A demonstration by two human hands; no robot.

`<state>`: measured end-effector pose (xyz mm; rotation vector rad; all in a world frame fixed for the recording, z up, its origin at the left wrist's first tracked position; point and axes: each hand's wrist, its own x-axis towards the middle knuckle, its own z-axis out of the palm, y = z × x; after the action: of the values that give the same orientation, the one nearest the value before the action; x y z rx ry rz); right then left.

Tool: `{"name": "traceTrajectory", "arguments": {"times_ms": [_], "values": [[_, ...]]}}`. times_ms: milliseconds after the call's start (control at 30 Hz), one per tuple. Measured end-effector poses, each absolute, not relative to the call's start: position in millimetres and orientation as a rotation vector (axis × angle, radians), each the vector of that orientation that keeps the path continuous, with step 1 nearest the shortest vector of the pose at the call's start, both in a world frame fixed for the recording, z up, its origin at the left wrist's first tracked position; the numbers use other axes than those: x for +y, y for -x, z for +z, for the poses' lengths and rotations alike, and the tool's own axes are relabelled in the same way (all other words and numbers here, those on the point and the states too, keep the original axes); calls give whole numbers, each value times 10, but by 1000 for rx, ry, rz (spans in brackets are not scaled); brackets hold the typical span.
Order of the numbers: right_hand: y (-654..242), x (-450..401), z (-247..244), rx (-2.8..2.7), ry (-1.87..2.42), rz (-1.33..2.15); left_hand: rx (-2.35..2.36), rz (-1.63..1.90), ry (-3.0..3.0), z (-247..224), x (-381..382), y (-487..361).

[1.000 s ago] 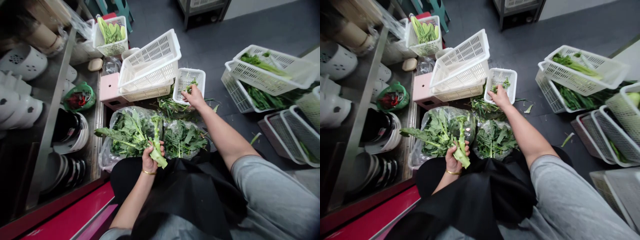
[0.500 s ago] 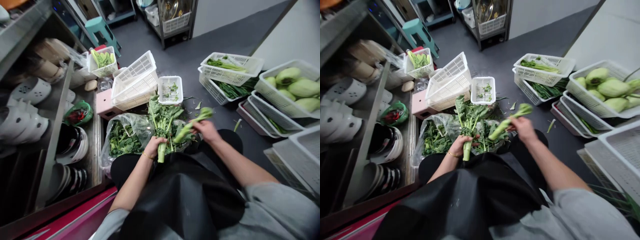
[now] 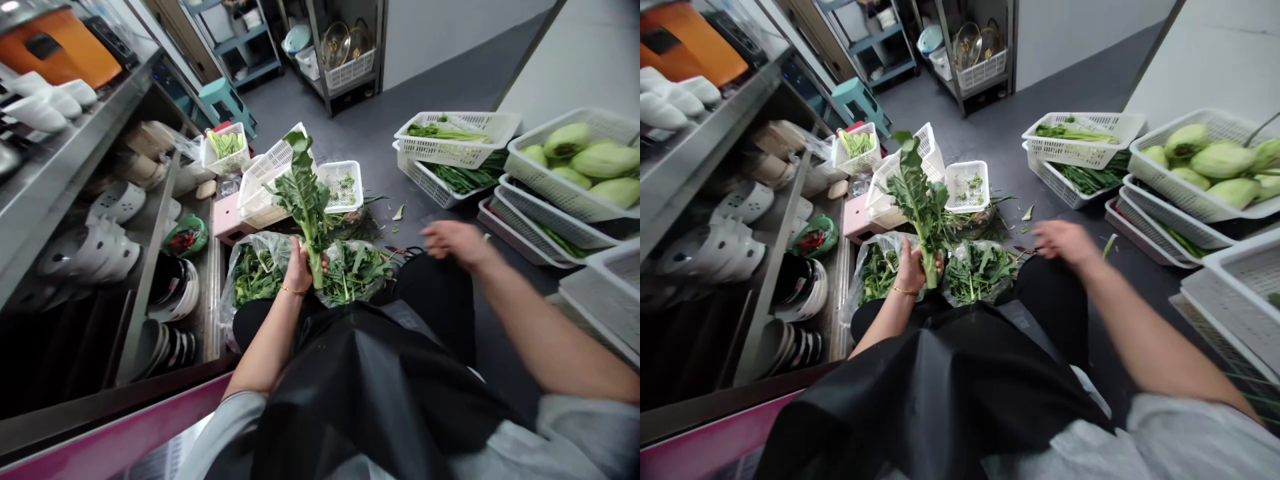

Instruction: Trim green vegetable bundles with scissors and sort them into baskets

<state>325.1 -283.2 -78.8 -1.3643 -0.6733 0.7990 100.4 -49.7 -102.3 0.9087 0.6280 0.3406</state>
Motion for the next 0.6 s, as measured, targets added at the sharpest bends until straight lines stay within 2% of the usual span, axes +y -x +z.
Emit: {"name": "traceTrajectory", "arguments": {"times_ms": [100,200,300,400,600], "values": [[-2625,-1764,-1078,-843,1506,1016,632,446,-950,-1003,-568,-1001],[-1999,-1182,-1148,-1109,1667,680,730,526,-921,-1116,-520,-886],[-1523,-1206,-1133,-1374,1496,485,894,617,-749,-1290,-329,-705],[-1340,-1406,-1156,-1715,1085,691,941,627,-555,-1421,-135,-510],[-1728,-973,-1305,-1023,1439,1101,813,548,-601,-1418,-207,-341]]}}
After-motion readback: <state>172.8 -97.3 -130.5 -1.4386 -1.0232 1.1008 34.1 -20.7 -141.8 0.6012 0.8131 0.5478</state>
